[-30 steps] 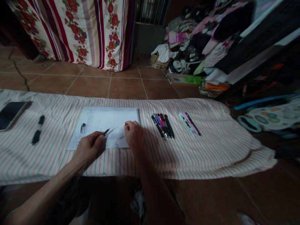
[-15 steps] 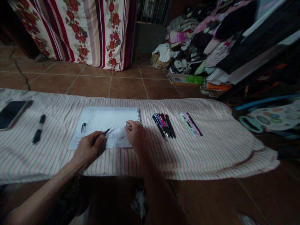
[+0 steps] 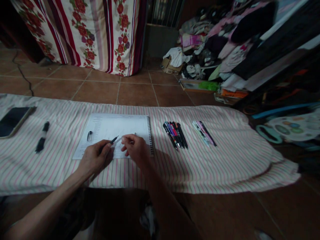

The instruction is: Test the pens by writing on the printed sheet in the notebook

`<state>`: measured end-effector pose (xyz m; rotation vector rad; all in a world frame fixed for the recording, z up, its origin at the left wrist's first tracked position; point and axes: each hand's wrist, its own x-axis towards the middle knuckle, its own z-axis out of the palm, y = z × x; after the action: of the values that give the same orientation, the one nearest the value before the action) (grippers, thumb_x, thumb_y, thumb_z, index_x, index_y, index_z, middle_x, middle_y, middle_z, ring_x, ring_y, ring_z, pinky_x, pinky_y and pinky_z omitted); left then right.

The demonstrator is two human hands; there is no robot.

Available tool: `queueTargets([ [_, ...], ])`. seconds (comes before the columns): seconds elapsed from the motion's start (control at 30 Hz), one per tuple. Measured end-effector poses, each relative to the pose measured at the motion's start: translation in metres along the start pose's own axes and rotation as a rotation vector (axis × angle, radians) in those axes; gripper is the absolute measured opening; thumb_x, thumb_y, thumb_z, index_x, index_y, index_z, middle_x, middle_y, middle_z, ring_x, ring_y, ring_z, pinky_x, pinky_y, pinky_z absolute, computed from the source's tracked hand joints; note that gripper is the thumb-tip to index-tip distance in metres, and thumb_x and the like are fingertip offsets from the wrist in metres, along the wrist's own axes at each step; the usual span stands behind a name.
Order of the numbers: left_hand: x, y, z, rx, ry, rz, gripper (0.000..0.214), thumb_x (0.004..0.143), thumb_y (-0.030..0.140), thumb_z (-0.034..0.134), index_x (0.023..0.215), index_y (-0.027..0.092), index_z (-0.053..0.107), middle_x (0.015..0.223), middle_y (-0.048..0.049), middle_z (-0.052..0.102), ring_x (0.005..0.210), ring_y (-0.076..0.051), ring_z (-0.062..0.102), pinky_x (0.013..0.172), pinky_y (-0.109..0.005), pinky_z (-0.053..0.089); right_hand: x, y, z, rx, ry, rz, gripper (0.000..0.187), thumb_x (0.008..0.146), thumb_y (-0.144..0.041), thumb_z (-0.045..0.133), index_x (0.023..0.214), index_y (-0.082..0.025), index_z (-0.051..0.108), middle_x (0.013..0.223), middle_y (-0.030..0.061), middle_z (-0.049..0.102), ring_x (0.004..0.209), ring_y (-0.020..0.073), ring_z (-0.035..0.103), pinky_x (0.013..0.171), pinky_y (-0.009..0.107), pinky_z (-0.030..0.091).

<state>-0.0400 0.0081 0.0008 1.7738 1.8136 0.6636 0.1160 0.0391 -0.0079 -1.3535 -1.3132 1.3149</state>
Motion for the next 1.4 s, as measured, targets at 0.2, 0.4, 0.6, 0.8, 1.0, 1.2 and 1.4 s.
queueTargets([
  [0.2, -0.0011, 0.0008, 0.001, 0.023, -0.005, 0.012, 0.034, 0.086, 0.034, 0.038, 0.096, 0.018, 0.066, 0.075, -0.0056, 0.07, 0.069, -0.02, 0.064, 0.064, -0.029, 0.044, -0.0049, -0.0039, 0.0105, 0.251, -0.004, 0.16, 0.021, 0.07, -0.036, 0.064, 0.08, -0.017, 0.066, 0.076, 0.0037, 0.068, 0.056, 0.0092, 0.061, 0.039, 0.015, 0.037],
  [0.4, -0.0013, -0.0007, 0.0023, 0.034, -0.01, 0.043, 0.034, 0.087, 0.034, 0.038, 0.096, 0.018, 0.066, 0.078, -0.0062, 0.071, 0.071, -0.021, 0.065, 0.064, -0.029, 0.044, -0.0021, -0.0053, 0.0076, 0.254, 0.014, 0.21, 0.02, 0.066, -0.035, 0.067, 0.075, -0.017, 0.067, 0.073, 0.0017, 0.066, 0.055, 0.008, 0.058, 0.041, 0.016, 0.035],
  [0.6, -0.0017, -0.0018, 0.0038, 0.032, -0.01, 0.056, 0.034, 0.086, 0.033, 0.039, 0.099, 0.017, 0.066, 0.079, -0.0069, 0.071, 0.072, -0.021, 0.065, 0.066, -0.03, 0.046, -0.003, -0.0053, 0.0107, 0.283, 0.013, 0.212, 0.022, 0.065, -0.036, 0.068, 0.075, -0.017, 0.067, 0.071, 0.0012, 0.065, 0.055, 0.008, 0.057, 0.041, 0.016, 0.034],
  [0.8, -0.0018, -0.0024, 0.0046, 0.034, -0.011, 0.065, 0.034, 0.087, 0.034, 0.039, 0.098, 0.018, 0.067, 0.08, -0.0064, 0.071, 0.074, -0.021, 0.066, 0.068, -0.031, 0.047, -0.0013, -0.0019, 0.0128, 0.289, 0.03, 0.211, 0.023, 0.064, -0.037, 0.069, 0.074, -0.017, 0.067, 0.071, 0.0017, 0.065, 0.055, 0.0082, 0.057, 0.04, 0.016, 0.033],
  [1.0, -0.0019, -0.0009, 0.0037, 0.066, -0.008, 0.073, 0.035, 0.087, 0.033, 0.038, 0.1, 0.017, 0.066, 0.083, -0.0073, 0.072, 0.076, -0.022, 0.066, 0.069, -0.031, 0.046, -0.0016, -0.003, 0.0122, 0.315, 0.067, 0.215, 0.022, 0.064, -0.036, 0.068, 0.075, -0.017, 0.068, 0.07, 0.0006, 0.065, 0.055, 0.0079, 0.057, 0.041, 0.016, 0.034],
  [1.2, -0.0034, 0.0008, 0.0023, 0.127, -0.017, 0.077, 0.036, 0.088, 0.034, 0.036, 0.102, 0.017, 0.065, 0.087, -0.0077, 0.071, 0.08, -0.023, 0.066, 0.07, -0.032, 0.046, -0.0017, -0.0057, 0.0086, 0.364, 0.091, 0.216, 0.023, 0.063, -0.036, 0.07, 0.076, -0.016, 0.068, 0.07, 0.0009, 0.064, 0.056, 0.0082, 0.056, 0.041, 0.017, 0.033],
  [1.4, -0.0047, -0.0039, 0.0014, 0.203, 0.002, 0.101, 0.037, 0.089, 0.034, 0.036, 0.105, 0.016, 0.064, 0.094, -0.0088, 0.071, 0.086, -0.023, 0.065, 0.074, -0.032, 0.046, -0.0004, -0.0028, 0.0035, 0.372, 0.115, 0.194, 0.024, 0.062, -0.036, 0.071, 0.074, -0.016, 0.068, 0.069, 0.0006, 0.063, 0.057, 0.0082, 0.056, 0.041, 0.016, 0.033],
])
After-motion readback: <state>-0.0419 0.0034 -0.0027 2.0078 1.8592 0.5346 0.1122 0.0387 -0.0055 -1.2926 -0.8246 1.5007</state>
